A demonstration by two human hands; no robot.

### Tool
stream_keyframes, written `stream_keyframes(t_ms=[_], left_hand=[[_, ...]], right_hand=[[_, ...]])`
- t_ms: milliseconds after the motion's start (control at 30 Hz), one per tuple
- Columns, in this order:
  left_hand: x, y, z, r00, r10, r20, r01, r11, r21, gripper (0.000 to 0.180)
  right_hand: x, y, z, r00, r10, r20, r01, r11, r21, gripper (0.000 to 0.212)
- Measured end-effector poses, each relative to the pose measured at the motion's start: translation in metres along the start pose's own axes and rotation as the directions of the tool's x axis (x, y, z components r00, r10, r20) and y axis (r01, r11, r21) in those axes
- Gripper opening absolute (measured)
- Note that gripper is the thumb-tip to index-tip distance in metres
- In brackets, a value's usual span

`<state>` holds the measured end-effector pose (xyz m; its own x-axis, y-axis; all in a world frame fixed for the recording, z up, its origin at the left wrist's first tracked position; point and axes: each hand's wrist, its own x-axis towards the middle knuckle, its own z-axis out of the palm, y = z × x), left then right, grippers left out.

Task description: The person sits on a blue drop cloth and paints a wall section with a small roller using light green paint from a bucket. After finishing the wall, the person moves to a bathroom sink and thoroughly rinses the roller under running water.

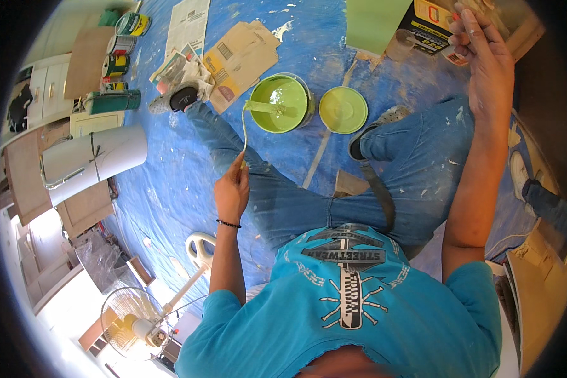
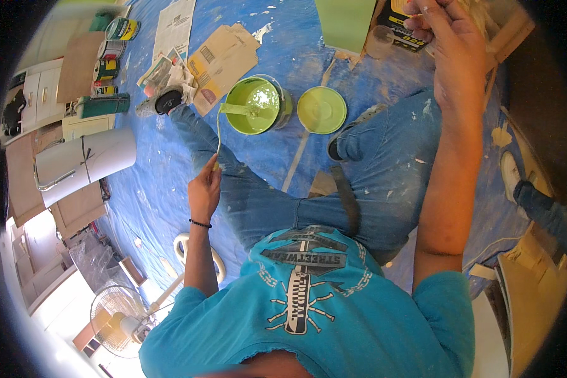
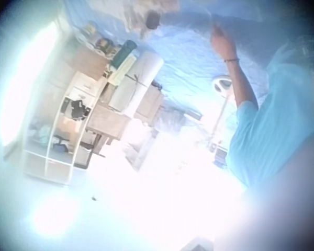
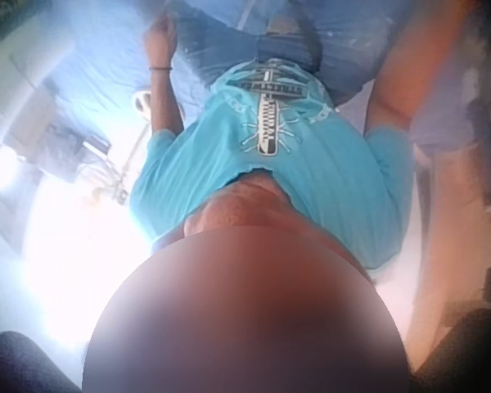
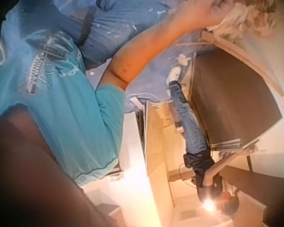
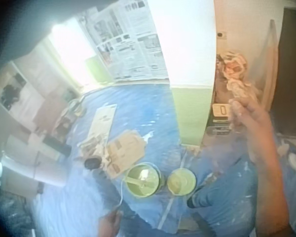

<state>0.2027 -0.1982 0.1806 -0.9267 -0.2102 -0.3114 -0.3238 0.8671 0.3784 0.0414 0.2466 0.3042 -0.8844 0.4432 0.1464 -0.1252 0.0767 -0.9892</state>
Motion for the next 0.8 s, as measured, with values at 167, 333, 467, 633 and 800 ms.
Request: stream_keyframes(t_ms=[167, 333, 467, 633, 800], left_hand=[[0.009, -0.012, 0.001, 0.999, 0.026, -0.045, -0.025, 1.000, 0.014, 0.042], [0.022, -0.022, -0.006, 0.995, 0.028, -0.101, -0.027, 1.000, 0.010, 0.041], [0.029, -0.022, -0.021, 0.979, 0.044, -0.199, -0.036, 0.998, 0.046, 0.040], [0.018, -0.010, -0.041, 0.979, -0.002, -0.204, 0.004, 1.000, 0.011, 0.039], [-0.002, 0.000, -0.041, 0.996, -0.063, -0.061, 0.064, 0.998, 0.028, 0.041]], right_hand=[[0.004, -0.002, -0.002, 0.998, 0.024, 0.064, -0.024, 1.000, -0.002, 0.018], [-0.001, 0.000, 0.000, 1.000, -0.016, -0.018, 0.015, 0.998, -0.063, 0.017], [-0.002, -0.003, 0.001, 1.000, -0.026, -0.017, 0.025, 0.998, -0.057, 0.017], [-0.001, -0.002, 0.001, 0.999, -0.041, -0.006, 0.040, 0.997, -0.061, 0.017], [-0.004, -0.001, 0.004, 0.998, -0.053, -0.014, 0.053, 0.999, 0.006, 0.016]])
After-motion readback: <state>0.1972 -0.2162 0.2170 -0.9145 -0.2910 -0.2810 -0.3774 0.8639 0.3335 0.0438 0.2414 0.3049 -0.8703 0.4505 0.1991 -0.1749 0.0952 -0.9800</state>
